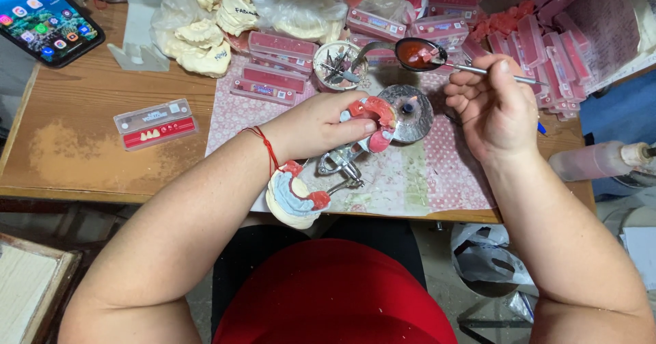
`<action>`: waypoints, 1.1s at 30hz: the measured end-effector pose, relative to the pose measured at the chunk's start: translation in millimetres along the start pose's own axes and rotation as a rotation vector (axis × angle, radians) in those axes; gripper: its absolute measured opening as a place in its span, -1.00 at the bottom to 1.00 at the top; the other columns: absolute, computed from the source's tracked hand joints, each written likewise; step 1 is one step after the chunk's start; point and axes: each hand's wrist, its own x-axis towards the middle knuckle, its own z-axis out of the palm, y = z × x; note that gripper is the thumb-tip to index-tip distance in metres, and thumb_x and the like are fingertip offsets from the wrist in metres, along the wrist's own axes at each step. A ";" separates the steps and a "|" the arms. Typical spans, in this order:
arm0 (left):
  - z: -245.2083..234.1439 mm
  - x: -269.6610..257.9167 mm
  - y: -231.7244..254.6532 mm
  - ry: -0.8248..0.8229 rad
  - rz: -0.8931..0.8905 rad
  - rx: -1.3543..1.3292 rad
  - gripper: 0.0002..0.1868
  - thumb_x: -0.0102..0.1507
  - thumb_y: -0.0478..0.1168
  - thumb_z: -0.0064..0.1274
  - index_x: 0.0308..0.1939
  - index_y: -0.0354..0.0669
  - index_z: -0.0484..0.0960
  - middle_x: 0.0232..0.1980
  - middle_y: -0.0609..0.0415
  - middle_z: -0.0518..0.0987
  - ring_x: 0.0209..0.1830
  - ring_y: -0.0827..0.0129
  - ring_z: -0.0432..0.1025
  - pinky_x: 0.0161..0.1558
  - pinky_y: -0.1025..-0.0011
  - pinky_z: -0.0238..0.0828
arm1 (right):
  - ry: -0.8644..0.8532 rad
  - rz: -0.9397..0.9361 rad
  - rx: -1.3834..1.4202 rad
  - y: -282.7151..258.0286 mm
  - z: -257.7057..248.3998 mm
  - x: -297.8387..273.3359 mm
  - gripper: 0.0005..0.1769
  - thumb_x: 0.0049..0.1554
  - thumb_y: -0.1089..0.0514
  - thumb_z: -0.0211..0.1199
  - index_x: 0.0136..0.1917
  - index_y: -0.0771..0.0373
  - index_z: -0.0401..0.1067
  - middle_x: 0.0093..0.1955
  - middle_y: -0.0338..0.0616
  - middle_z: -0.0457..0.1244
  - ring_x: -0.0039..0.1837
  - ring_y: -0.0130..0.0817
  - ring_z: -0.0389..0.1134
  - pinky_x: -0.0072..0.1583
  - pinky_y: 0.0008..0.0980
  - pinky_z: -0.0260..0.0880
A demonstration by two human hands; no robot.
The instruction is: Applying and shaping wax on a dental model to form a denture base
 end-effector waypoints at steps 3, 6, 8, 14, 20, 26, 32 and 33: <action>-1.0 -0.4 0.7 -0.008 -0.001 -0.011 -0.63 0.35 0.06 -0.06 0.13 0.02 0.59 -0.01 0.22 0.69 -0.04 0.45 0.52 0.00 0.46 0.34 | -0.020 -0.015 0.053 -0.5 -5.3 -1.7 -0.70 0.29 -0.04 0.23 0.13 0.20 0.44 -0.03 0.11 0.43 -0.07 -0.11 0.52 -0.06 -0.35 0.60; -1.4 -1.0 2.9 -0.015 -0.011 -0.016 -0.64 0.35 0.05 -0.06 0.12 0.02 0.59 -0.03 0.23 0.68 -0.05 0.45 0.51 0.00 0.46 0.33 | -0.054 -0.060 0.060 -7.9 -2.5 -8.1 -0.77 0.30 0.06 0.25 0.16 0.19 0.39 0.03 0.13 0.42 0.01 -0.13 0.52 0.01 -0.33 0.63; -0.2 -0.5 -1.0 -0.005 0.003 -0.015 -0.64 0.35 0.05 -0.05 0.13 0.02 0.59 -0.03 0.23 0.68 -0.05 0.45 0.51 0.01 0.46 0.33 | -0.068 -0.065 0.058 -2.4 -4.2 -8.5 -0.78 0.29 0.11 0.26 0.17 0.18 0.40 0.05 0.13 0.41 0.04 -0.12 0.51 0.04 -0.33 0.63; -0.3 -0.2 0.9 -0.008 0.007 -0.015 -0.62 0.35 0.04 -0.06 0.15 0.02 0.59 0.04 0.22 0.69 0.02 0.43 0.53 0.06 0.45 0.36 | -0.095 -0.057 0.060 5.6 -8.5 -8.2 -0.77 0.24 0.19 0.29 0.18 0.21 0.47 0.12 0.20 0.41 0.11 -0.06 0.52 0.10 -0.28 0.64; 0.3 0.6 -4.0 -0.001 0.040 -0.010 -0.62 0.35 0.05 -0.07 0.15 0.02 0.59 0.04 0.22 0.69 0.02 0.42 0.54 0.07 0.44 0.35 | -0.069 -0.035 0.045 5.7 -12.9 -11.5 -0.76 0.20 0.22 0.30 0.16 0.23 0.50 0.13 0.21 0.41 0.12 -0.03 0.53 0.10 -0.27 0.65; 1.7 1.8 -5.7 -0.002 0.058 -0.019 -0.63 0.36 0.02 -0.06 0.16 0.02 0.59 0.05 0.23 0.68 0.04 0.44 0.52 0.10 0.45 0.34 | -0.067 -0.061 0.037 -0.1 -24.2 -13.3 -0.74 0.22 0.18 0.30 0.19 0.18 0.49 0.16 0.15 0.41 0.15 -0.08 0.52 0.10 -0.31 0.64; 0.6 0.4 -0.7 -0.006 0.010 -0.010 -0.62 0.34 0.05 -0.07 0.14 0.01 0.59 0.04 0.21 0.69 0.03 0.40 0.54 0.06 0.42 0.36 | -0.090 -0.128 0.030 -1.5 -25.5 -8.6 -0.73 0.25 0.19 0.33 0.22 0.20 0.50 0.12 0.12 0.41 0.07 -0.11 0.51 0.06 -0.35 0.63; 0.6 0.6 -0.8 -0.007 0.007 -0.009 -0.63 0.34 0.04 -0.07 0.13 0.01 0.59 0.01 0.22 0.68 0.00 0.41 0.53 0.04 0.43 0.35 | -0.102 -0.128 0.034 -1.7 -23.9 -7.9 -0.72 0.25 0.21 0.32 0.23 0.22 0.49 0.13 0.12 0.41 0.08 -0.10 0.51 0.07 -0.33 0.64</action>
